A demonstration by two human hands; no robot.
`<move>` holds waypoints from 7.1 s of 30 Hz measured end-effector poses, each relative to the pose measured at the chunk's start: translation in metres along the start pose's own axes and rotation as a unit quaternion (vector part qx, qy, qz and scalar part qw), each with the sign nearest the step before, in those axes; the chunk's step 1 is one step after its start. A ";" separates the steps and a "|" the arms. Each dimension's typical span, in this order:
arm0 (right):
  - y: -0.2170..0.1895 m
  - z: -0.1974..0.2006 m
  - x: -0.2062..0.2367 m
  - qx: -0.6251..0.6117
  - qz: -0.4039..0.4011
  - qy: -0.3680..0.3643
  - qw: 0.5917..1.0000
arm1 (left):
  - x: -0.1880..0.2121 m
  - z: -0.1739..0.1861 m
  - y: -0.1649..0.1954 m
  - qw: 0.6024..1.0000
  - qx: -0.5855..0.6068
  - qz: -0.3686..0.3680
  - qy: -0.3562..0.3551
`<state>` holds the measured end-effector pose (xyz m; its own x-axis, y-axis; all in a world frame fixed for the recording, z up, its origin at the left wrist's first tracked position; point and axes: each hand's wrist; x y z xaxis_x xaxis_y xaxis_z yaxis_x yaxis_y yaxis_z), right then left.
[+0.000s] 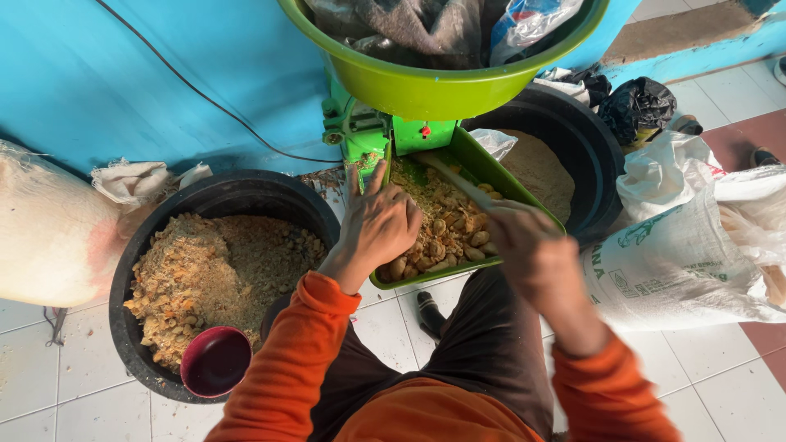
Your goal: The person sits on the floor and feeds chunks of fried food pieces from a green tray into a small green grinding machine, using a metal rod to push the pieces in. Ground powder collects in a black basin below, and the person occasionally scoops pieces from a large basin beside them onto the tray.
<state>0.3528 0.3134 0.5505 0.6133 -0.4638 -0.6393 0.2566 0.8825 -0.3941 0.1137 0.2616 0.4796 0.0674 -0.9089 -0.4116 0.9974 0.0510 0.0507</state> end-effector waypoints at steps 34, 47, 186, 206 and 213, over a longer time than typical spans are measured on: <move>0.023 -0.008 -0.008 -0.015 0.023 -0.041 0.999 | -0.027 -0.010 -0.004 0.970 -0.042 -0.037 -0.237; -0.059 0.131 -0.022 0.007 -0.047 -0.087 0.995 | -0.022 -0.019 -0.009 0.989 -0.009 -0.016 -0.148; -0.041 0.063 -0.034 0.019 0.020 -0.054 0.998 | 0.024 0.001 0.007 0.999 -0.008 -0.005 -0.043; -0.037 0.023 -0.010 0.006 0.054 -0.037 0.998 | 0.020 0.008 0.008 0.994 0.018 0.014 -0.104; -0.010 0.015 -0.021 0.066 0.045 -0.023 0.997 | 0.022 0.007 0.006 0.997 0.005 0.002 -0.078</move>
<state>0.3484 0.3150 0.5778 0.6718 -0.3803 -0.6356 0.2927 0.9246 -0.2439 0.1211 0.2391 0.4775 0.0656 -0.9619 -0.2654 0.9968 0.0509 0.0619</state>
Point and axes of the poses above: each hand's wrist, its own x-axis away from the middle knuckle, its own z-axis out of the back of the hand, y = z × x, and after that the axes turned 13 degrees about -x, right-handed
